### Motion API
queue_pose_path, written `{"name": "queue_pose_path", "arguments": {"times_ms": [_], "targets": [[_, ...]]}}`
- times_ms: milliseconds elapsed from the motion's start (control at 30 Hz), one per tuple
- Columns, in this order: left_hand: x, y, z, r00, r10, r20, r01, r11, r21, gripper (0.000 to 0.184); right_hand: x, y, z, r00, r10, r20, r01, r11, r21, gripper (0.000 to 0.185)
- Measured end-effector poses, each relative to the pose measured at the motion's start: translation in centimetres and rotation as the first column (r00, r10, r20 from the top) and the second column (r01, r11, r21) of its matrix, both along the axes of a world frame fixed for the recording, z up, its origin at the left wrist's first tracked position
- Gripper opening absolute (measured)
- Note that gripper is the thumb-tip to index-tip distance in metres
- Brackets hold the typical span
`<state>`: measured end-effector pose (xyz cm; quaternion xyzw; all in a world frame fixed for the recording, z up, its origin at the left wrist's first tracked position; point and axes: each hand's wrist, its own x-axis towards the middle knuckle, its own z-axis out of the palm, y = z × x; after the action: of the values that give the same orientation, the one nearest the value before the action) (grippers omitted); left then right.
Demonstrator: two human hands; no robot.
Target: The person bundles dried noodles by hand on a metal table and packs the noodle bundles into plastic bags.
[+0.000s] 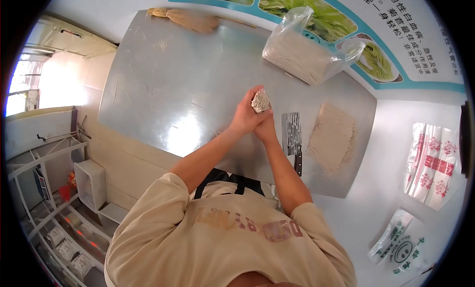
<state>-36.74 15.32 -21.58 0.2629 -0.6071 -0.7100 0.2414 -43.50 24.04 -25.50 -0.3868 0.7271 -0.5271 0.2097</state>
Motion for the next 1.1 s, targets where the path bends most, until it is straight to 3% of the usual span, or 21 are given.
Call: {"name": "queue_pose_path", "arguments": {"times_ms": [167,233,267,300,333,367,433,467,533,567,600,667,700,733,800,900,967,1000,1033,1067,1100], "targets": [[-1.1,0.6,-0.6,0.985,0.044,0.170,-0.054,0.997,0.053,0.046,-1.1,2.6,-0.1,0.849,0.108,-0.518,0.024,0.970,0.243,0.056],[-0.7,1.4,1.4,0.995,-0.078,0.059,0.095,0.923,-0.373,0.037,-2.9,8.3,-2.4,0.956,0.155,-0.248,-0.056,0.929,0.365,0.064],[-0.2,1.5,3.1,0.972,-0.213,-0.096,0.117,0.799,-0.590,0.040,-3.8,10.6,-1.8,0.994,0.062,0.086,-0.086,0.949,0.305,0.063],[-0.2,2.0,3.1,0.943,-0.314,-0.108,0.150,0.694,-0.704,0.036,-4.3,11.6,-0.5,0.847,0.013,0.531,-0.121,0.978,0.169,0.059],[0.0,2.7,2.9,0.902,-0.419,-0.102,0.175,0.573,-0.801,0.033,-4.8,12.6,0.8,0.523,-0.063,0.850,-0.024,0.996,0.089,0.058],[0.4,3.0,2.5,0.902,-0.418,-0.103,0.174,0.574,-0.800,0.033,-4.2,11.8,2.9,0.455,-0.156,0.877,-0.049,0.979,0.200,0.064],[0.6,3.7,1.2,0.810,-0.576,0.112,0.290,0.226,-0.930,0.015,-4.5,12.1,2.3,0.396,-0.254,0.883,-0.070,0.950,0.304,0.071],[0.5,4.1,0.7,0.809,-0.578,0.106,0.282,0.223,-0.933,0.015,-5.8,13.3,-1.5,0.018,0.004,1.000,-0.136,0.991,-0.001,0.077],[1.0,5.5,-0.1,0.740,-0.673,-0.003,0.121,0.136,-0.983,0.012,-6.0,12.9,-1.9,-0.369,0.259,0.893,-0.074,0.949,-0.306,0.083],[1.6,5.6,0.0,0.696,-0.679,0.234,0.210,-0.119,-0.971,0.016,-4.7,10.3,1.9,-0.212,0.194,0.958,-0.201,0.950,-0.238,0.084],[2.2,5.8,-0.4,0.691,-0.682,0.240,0.212,-0.126,-0.969,0.016,-3.9,8.9,2.9,-0.124,0.149,0.981,-0.221,0.960,-0.174,0.078],[2.9,6.2,-1.6,0.566,-0.658,0.496,0.259,-0.430,-0.865,0.018,-3.3,7.0,3.2,-0.037,0.106,0.994,-0.231,0.966,-0.112,0.072],[3.4,5.7,-1.8,0.559,-0.660,0.501,0.257,-0.437,-0.862,0.018,-3.5,6.6,2.1,0.069,0.074,0.995,-0.301,0.952,-0.050,0.064],[4.1,4.9,-1.8,0.654,-0.663,0.364,0.191,-0.321,-0.928,0.020,-3.7,6.1,1.5,0.175,0.047,0.984,-0.359,0.933,0.019,0.057],[5.5,3.5,-1.1,0.722,-0.654,0.227,0.111,-0.214,-0.971,0.021,-4.2,5.5,1.1,0.148,0.007,0.989,-0.294,0.955,0.037,0.051],[7.0,0.7,2.9,0.690,-0.665,0.285,0.246,-0.155,-0.957,0.037,-4.4,4.9,1.8,0.310,-0.026,0.951,-0.147,0.986,0.075,0.039],[7.1,-1.0,3.5,0.615,-0.452,0.645,0.786,0.295,-0.543,0.058,-4.2,4.7,2.1,0.414,-0.001,0.910,-0.107,0.993,0.050,0.038],[6.0,-1.3,3.4,0.603,-0.459,0.652,0.795,0.277,-0.540,0.058,-4.2,4.5,2.1,0.520,0.017,0.854,-0.093,0.995,0.037,0.037],[4.4,-1.5,3.2,0.791,-0.450,0.414,0.606,0.667,-0.434,0.065,-4.3,4.5,1.6,0.560,0.083,0.824,-0.126,0.992,-0.014,0.037],[3.0,-1.6,3.1,0.935,-0.300,0.192,0.334,0.925,-0.183,0.072,-4.2,4.7,1.1,0.553,0.079,0.829,-0.116,0.993,-0.017,0.037],[1.8,-1.8,3.5,0.930,-0.308,0.201,0.344,0.921,-0.182,0.072,-3.8,4.2,2.5,0.588,0.078,0.805,-0.095,0.995,-0.026,0.039]]}}
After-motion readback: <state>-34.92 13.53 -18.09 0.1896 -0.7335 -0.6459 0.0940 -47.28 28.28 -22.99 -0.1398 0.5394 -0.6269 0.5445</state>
